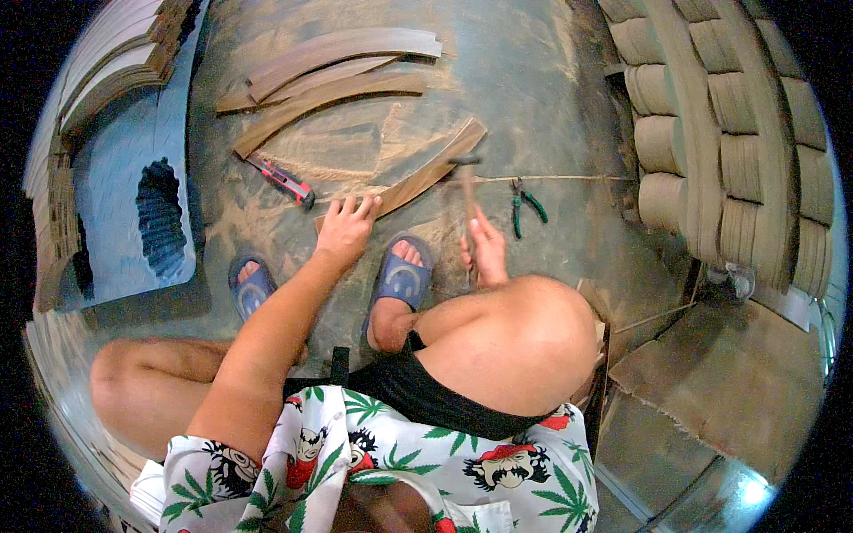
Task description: The person sits on the floor and assembles curved wooden pieces. They use a hammer to tap the pieces together and a utility knife to trim edges, working on multiple pieces sequentially.
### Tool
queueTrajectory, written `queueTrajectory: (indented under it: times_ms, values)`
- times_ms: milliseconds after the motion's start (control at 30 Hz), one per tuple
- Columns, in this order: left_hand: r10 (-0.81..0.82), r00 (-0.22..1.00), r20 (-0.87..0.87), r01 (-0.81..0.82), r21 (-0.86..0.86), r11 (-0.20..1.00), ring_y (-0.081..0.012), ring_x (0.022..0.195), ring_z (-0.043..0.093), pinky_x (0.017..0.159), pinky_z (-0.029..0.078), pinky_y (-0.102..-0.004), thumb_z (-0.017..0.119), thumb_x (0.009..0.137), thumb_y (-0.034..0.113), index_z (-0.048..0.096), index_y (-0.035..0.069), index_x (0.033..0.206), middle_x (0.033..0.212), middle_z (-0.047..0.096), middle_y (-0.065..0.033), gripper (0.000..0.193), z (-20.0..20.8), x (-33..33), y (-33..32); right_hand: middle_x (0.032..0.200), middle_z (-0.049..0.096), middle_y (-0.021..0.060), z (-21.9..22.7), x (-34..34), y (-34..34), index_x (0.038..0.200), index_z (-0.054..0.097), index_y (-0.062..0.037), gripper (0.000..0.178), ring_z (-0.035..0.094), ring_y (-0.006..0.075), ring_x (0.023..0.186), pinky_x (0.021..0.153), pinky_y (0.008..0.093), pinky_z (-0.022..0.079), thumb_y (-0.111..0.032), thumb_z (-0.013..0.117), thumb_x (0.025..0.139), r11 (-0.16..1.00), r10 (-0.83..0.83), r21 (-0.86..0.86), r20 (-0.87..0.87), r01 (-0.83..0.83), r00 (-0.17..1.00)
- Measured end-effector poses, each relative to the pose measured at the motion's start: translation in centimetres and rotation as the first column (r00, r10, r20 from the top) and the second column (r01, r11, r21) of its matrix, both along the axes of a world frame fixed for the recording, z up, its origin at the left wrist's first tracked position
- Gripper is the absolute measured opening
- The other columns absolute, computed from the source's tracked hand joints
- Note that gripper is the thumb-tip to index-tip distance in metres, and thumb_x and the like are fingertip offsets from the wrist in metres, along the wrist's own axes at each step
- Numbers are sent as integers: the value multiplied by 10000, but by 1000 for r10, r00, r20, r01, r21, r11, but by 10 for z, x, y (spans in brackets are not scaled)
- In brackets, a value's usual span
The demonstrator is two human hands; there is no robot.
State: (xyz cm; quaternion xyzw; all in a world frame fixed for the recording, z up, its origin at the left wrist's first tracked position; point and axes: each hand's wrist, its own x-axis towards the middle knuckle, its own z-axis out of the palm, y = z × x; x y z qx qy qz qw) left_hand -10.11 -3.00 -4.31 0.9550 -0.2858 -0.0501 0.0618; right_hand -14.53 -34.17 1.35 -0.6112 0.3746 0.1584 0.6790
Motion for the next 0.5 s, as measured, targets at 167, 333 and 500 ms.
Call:
queueTrajectory:
  times_ms: [167, 333, 500]
  values:
    - [11, 1000, 23, -10, -11, 1000, -256, 1280, 580, 1025, 477, -445, 611, 988, 195, 594, 72, 1557, 1398, 629, -60, 583, -1, -1, 1, 774, 620, 20, -6, 14, -4, 1659, 525, -250, 500, 492, 103, 534, 466, 267, 400, -321, 587, 1169, 1000, 7, 20, 61, -9, 998]
    - [11, 1000, -3, -11, -5, 1000, -278, 1248, 594, 1014, 483, -443, 633, 966, 173, 545, 75, 1594, 1445, 615, -78, 642, -2, 2, 5, 751, 601, 5, 13, 9, -3, 1684, 491, -258, 543, 480, 97, 539, 467, 260, 380, -339, 608, 1160, 988, 151, -9, -46, -152, 987]
    - [8, 1000, 18, -7, -16, 1000, -275, 1241, 593, 1001, 486, -440, 632, 964, 181, 548, 73, 1589, 1445, 612, -75, 640, -2, 1, 1, 784, 617, 0, 2, 27, -16, 1724, 413, -259, 585, 492, 91, 560, 469, 257, 399, -348, 581, 1171, 983, -181, 57, 179, 173, 967]
